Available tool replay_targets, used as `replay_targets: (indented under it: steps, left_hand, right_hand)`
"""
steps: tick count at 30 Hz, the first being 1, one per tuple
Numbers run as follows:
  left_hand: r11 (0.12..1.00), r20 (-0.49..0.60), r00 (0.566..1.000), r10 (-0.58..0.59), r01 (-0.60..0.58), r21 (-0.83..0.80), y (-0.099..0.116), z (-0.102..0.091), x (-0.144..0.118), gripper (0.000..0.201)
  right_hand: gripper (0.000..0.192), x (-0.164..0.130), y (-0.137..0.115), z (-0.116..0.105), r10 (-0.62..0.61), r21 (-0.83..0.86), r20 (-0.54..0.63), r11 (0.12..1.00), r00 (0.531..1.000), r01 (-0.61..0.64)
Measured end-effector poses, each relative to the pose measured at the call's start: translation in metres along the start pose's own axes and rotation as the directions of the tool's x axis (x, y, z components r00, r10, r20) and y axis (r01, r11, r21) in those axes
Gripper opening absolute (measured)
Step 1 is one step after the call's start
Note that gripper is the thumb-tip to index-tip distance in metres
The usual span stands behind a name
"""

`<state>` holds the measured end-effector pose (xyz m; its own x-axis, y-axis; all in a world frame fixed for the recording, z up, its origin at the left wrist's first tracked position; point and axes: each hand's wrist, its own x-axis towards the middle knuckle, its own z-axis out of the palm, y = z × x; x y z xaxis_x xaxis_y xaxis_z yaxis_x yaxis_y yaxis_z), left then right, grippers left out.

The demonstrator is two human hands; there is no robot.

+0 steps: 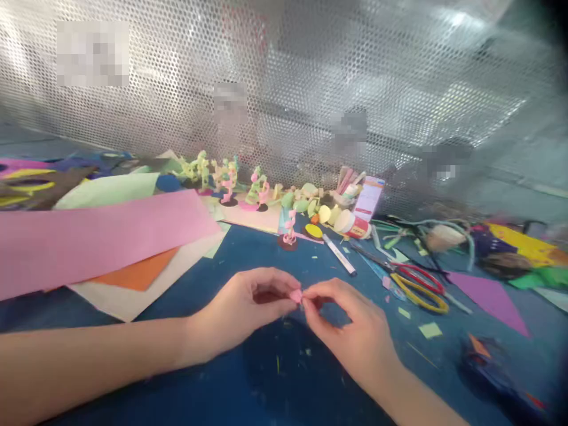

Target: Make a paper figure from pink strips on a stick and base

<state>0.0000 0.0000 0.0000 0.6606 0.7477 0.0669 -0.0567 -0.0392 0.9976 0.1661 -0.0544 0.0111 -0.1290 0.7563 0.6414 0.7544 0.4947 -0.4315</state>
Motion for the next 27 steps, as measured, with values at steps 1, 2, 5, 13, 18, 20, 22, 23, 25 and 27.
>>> replay_targets:
  steps: [1, 2, 5, 13, 18, 20, 22, 23, 25, 27]
  left_hand:
    - [1.000, 0.000, 1.000, 0.001, -0.001, 0.006, 0.0009, -0.0001, 0.0005, 0.018]
    - [1.000, 0.000, 1.000, 0.002, -0.002, 0.009, 0.0018, -0.0001, 0.0009, 0.018]
    - [1.000, 0.001, 1.000, 0.005, -0.005, 0.003, 0.0039, 0.0001, 0.0008, 0.019]
    - [0.999, 0.042, 0.999, -0.004, 0.006, -0.049, 0.0020, 0.0016, -0.0012, 0.017]
    - [0.997, 0.089, 0.996, 0.018, -0.010, -0.083, 0.0029, 0.0011, -0.0018, 0.015]
    - [0.996, 0.066, 0.998, 0.021, -0.016, -0.084, 0.0041, 0.0002, -0.0009, 0.017]
    - [0.996, 0.029, 1.000, 0.009, -0.007, -0.083, 0.0044, -0.0008, 0.0006, 0.021]
    - [0.997, 0.019, 1.000, 0.003, -0.001, -0.082, 0.0041, -0.0011, 0.0014, 0.022]
    - [0.996, 0.013, 1.000, -0.005, 0.006, -0.084, 0.0030, -0.0016, 0.0028, 0.023]
    - [0.996, 0.010, 1.000, -0.005, 0.006, -0.093, 0.0019, -0.0017, 0.0035, 0.025]
  right_hand:
    - [0.013, -0.0006, 0.0001, -0.0010, 0.013, 0.000, 0.001, 1.000, 1.000, -0.013]
    - [0.012, -0.0011, 0.0002, -0.0020, 0.021, 0.000, 0.000, 1.000, 1.000, -0.021]
    - [0.012, -0.0019, 0.0003, -0.0038, 0.019, 0.002, -0.004, 1.000, 1.000, -0.019]
    - [0.013, -0.0032, -0.0016, -0.0031, -0.115, -0.058, -0.026, 0.992, 0.993, 0.114]
    - [0.011, -0.0030, -0.0024, -0.0025, -0.119, -0.079, 0.004, 0.990, 0.993, 0.119]
    - [0.011, -0.0021, -0.0019, -0.0028, -0.068, -0.040, 0.009, 0.997, 0.998, 0.068]
    - [0.011, -0.0015, -0.0012, -0.0030, -0.014, -0.006, 0.008, 1.000, 1.000, 0.014]
    - [0.011, -0.0015, -0.0010, -0.0031, 0.003, 0.003, 0.008, 1.000, 1.000, -0.003]
    - [0.011, -0.0020, -0.0009, -0.0032, 0.016, 0.007, 0.001, 1.000, 1.000, -0.016]
    - [0.011, -0.0027, -0.0014, -0.0033, 0.012, 0.001, -0.009, 1.000, 1.000, -0.012]
